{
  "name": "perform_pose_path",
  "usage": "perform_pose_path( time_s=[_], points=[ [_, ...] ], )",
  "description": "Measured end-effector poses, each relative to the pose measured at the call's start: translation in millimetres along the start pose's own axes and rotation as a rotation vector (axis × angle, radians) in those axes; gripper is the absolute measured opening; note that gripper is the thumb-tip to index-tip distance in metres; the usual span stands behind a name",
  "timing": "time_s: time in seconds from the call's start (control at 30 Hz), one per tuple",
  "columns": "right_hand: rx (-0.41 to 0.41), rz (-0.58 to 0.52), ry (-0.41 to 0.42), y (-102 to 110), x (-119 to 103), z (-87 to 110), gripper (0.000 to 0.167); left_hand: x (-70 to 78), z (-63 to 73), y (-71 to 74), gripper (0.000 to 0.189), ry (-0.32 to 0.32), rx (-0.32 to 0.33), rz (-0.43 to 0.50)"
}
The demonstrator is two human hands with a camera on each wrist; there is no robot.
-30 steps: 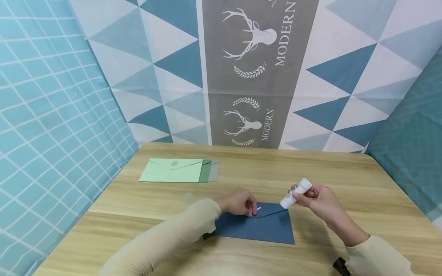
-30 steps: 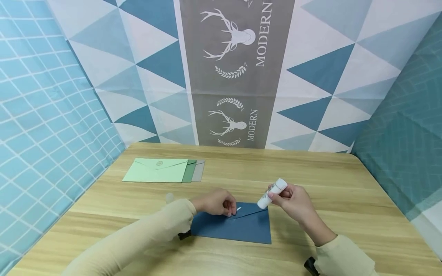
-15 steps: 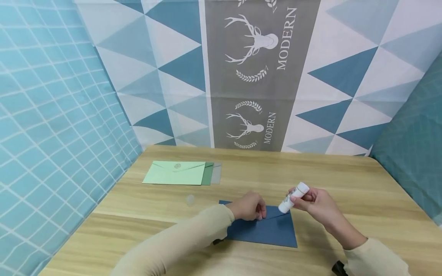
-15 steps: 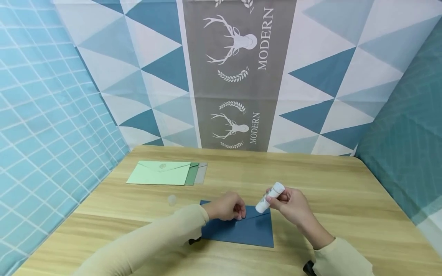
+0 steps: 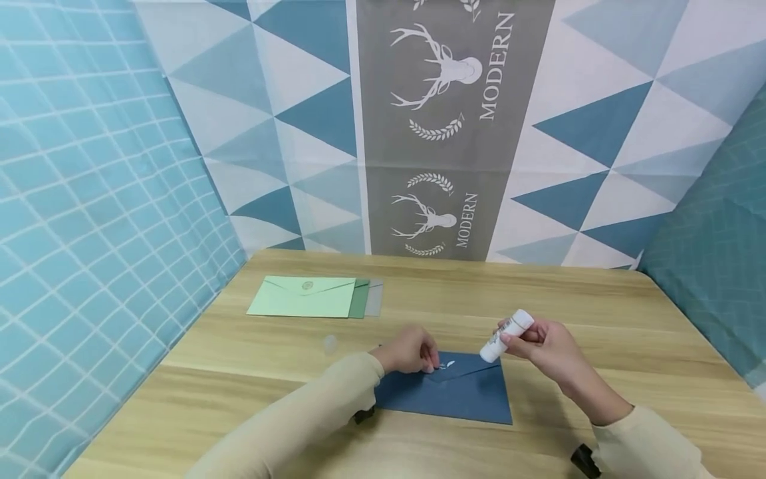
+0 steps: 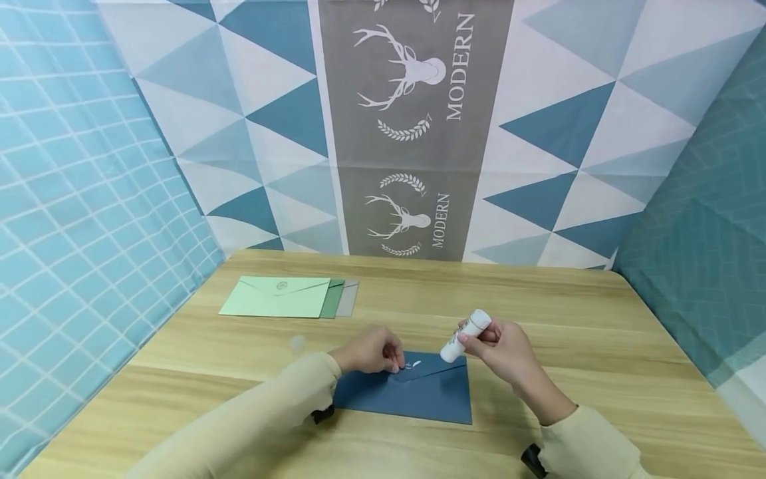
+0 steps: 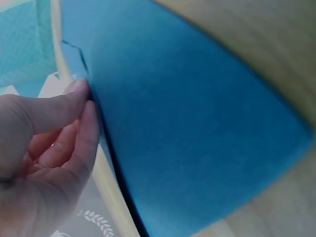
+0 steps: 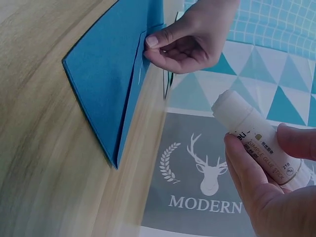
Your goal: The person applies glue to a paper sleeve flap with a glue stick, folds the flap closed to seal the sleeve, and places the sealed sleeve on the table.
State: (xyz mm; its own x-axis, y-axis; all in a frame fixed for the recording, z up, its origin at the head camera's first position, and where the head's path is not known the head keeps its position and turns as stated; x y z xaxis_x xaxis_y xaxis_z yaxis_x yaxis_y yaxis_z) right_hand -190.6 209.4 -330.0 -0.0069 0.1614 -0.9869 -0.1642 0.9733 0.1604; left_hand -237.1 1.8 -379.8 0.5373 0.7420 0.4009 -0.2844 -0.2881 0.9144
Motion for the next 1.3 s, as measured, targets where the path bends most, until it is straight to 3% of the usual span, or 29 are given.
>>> perform_pose_path(
  time_s=[0.07, 0.27, 0.37, 0.57, 0.73, 0.97, 1.1, 1.23, 1.3],
  points=[
    [0.001, -0.007, 0.0, 2, -1, 0.8, 0.048, -2.7, 1.5, 1.8, 0.008, -0.012, 0.005, -0.004],
    [0.009, 0.006, 0.006, 4, -2, 2.4, 0.048, -24.6, 15.6, 7.9, 0.008, 0.068, 0.02, 0.05],
    [0.016, 0.018, -0.007, 4, -2, 1.6, 0.049, -27.4, 18.3, 11.0, 0.006, 0.077, 0.017, 0.059],
    [0.015, 0.02, 0.0, 4, -2, 1.2, 0.046, -15.2, 11.3, 13.0, 0.01, 0.045, 0.024, -0.028],
    [0.015, 0.014, -0.003, 5, -1, 1.6, 0.046, -2.2, 4.6, 6.1, 0.011, 0.016, 0.008, -0.032],
    [0.017, 0.03, 0.027, 6, -4, -0.4, 0.046, 1.1, -2.6, 8.0, 0.011, 0.013, 0.018, -0.074],
    [0.039, 0.077, 0.034, 7, -3, 6.2, 0.043, -6.3, 9.6, 18.0, 0.01, -0.029, 0.014, -0.049],
    [0.061, 0.086, 0.05, 11, -2, 11.5, 0.042, -25.4, 31.4, 36.9, 0.045, -0.004, 0.018, -0.112],
    [0.067, 0.081, 0.061, 13, -2, 11.4, 0.042, -34.3, 41.6, 41.4, 0.061, 0.024, 0.007, -0.189]
  ],
)
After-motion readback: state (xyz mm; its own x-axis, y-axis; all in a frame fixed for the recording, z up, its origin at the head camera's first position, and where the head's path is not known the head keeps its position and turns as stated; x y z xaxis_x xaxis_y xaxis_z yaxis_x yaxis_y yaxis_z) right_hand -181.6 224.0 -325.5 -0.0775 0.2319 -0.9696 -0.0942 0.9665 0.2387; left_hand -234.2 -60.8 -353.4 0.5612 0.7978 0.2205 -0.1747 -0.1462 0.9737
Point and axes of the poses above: each hand's wrist, its own z-axis away from the middle knuckle, its own y-axis out of the back of the hand, x = y × z, the point moved 6 cm from there along -z, towards the middle knuckle, and after that the axes turned 12 degrees about -z, right-handed, at the moved point
